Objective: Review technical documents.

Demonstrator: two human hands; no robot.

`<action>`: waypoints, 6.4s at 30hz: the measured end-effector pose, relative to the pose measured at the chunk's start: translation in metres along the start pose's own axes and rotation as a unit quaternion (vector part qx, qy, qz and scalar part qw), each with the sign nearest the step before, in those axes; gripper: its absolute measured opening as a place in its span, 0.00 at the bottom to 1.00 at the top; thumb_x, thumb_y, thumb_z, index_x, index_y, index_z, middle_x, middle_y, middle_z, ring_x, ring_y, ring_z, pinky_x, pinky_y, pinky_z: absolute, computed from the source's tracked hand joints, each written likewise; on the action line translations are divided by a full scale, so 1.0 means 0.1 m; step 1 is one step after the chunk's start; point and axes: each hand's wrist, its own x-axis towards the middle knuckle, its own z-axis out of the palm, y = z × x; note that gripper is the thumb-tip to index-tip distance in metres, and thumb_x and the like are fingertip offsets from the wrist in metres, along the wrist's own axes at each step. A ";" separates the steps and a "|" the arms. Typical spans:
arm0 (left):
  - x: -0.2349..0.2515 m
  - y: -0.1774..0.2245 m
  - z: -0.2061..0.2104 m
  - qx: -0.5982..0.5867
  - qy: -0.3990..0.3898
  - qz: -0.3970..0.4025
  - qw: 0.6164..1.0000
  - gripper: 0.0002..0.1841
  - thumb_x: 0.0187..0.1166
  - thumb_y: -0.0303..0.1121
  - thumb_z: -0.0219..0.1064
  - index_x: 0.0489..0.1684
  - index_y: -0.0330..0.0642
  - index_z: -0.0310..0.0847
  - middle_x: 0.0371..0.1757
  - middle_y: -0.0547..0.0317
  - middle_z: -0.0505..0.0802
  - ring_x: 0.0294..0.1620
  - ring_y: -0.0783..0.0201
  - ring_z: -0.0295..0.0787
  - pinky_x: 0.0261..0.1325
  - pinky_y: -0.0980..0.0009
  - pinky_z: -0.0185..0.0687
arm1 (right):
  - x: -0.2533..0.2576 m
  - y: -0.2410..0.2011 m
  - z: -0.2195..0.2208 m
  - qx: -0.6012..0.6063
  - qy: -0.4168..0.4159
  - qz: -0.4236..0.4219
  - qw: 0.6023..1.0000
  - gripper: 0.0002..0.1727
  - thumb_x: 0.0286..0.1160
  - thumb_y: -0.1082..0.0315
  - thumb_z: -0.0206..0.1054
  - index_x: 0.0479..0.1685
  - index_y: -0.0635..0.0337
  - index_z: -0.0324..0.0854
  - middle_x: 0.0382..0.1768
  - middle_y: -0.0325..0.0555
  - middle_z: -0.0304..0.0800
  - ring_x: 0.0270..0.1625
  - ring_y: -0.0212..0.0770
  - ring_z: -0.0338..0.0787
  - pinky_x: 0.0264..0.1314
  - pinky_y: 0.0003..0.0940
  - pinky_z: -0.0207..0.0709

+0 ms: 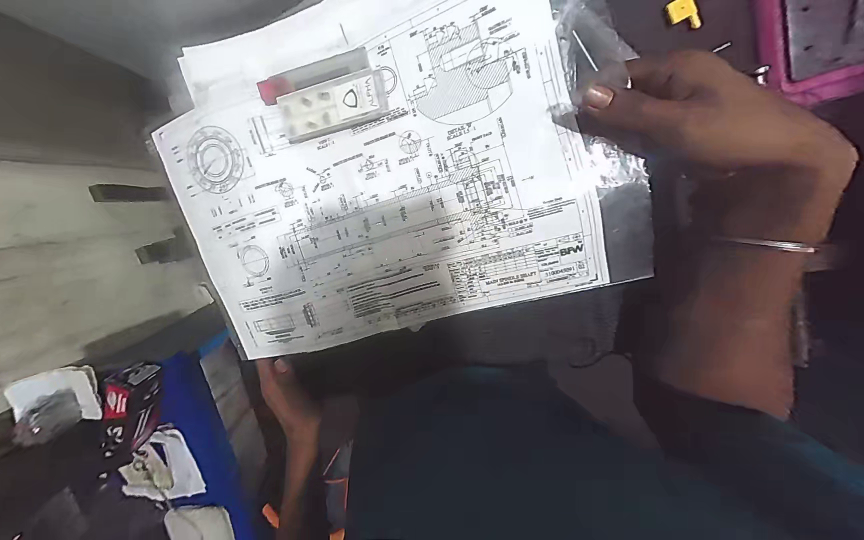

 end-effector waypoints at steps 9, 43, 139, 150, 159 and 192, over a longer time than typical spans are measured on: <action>0.00 -0.01 0.02 -0.001 0.005 0.003 1.000 0.47 0.85 0.67 0.47 0.73 0.20 0.67 0.62 0.53 0.88 0.65 0.79 0.83 0.73 0.76 0.78 | -0.20 -0.13 0.17 0.038 0.054 0.067 0.996 0.16 0.91 0.57 0.57 0.37 0.54 0.84 0.23 0.35 0.85 0.19 0.26 0.80 0.21 0.18 0.73; 0.02 0.00 0.04 -0.033 0.020 0.021 0.999 0.34 0.89 0.54 0.53 0.69 0.23 0.71 0.53 0.57 0.91 0.53 0.78 0.88 0.61 0.75 0.87 | 0.00 0.11 0.17 -0.043 0.044 0.069 0.996 0.15 0.84 0.52 0.64 0.37 0.54 0.81 0.16 0.36 0.76 0.14 0.28 0.72 0.16 0.25 0.67; 0.14 -0.17 -0.43 -0.016 -0.239 -0.054 0.969 0.46 0.66 0.35 0.80 0.75 0.14 0.52 0.65 0.65 0.85 0.64 0.95 0.78 0.72 0.84 0.75 | -0.09 0.33 0.17 0.108 0.020 -0.158 0.981 0.05 0.83 0.64 0.67 0.44 0.48 0.90 0.26 0.19 0.89 0.24 0.14 0.83 0.27 0.10 0.79; 0.16 -0.13 -0.41 -0.005 -0.241 -0.060 0.969 0.44 0.64 0.30 0.78 0.74 0.11 0.53 0.63 0.59 0.86 0.64 0.93 0.79 0.72 0.84 0.75 | -0.10 0.32 0.17 0.116 0.014 -0.145 0.983 0.06 0.83 0.63 0.67 0.44 0.51 0.90 0.27 0.24 0.91 0.25 0.18 0.86 0.28 0.13 0.82; 0.16 -0.10 -0.39 -0.015 -0.239 -0.071 0.968 0.44 0.63 0.31 0.79 0.75 0.16 0.54 0.62 0.67 0.87 0.62 0.93 0.80 0.71 0.84 0.77 | -0.09 0.33 0.17 0.121 0.007 -0.153 0.981 0.06 0.84 0.64 0.66 0.45 0.52 0.89 0.28 0.25 0.92 0.25 0.18 0.86 0.29 0.13 0.83; 0.15 -0.06 -0.36 -0.045 -0.227 -0.062 0.971 0.47 0.65 0.41 0.82 0.76 0.22 0.53 0.62 0.81 0.87 0.63 0.96 0.79 0.71 0.85 0.77 | -0.10 0.33 0.17 0.099 0.012 -0.146 0.984 0.06 0.83 0.67 0.66 0.46 0.55 0.88 0.25 0.22 0.89 0.23 0.15 0.82 0.25 0.11 0.79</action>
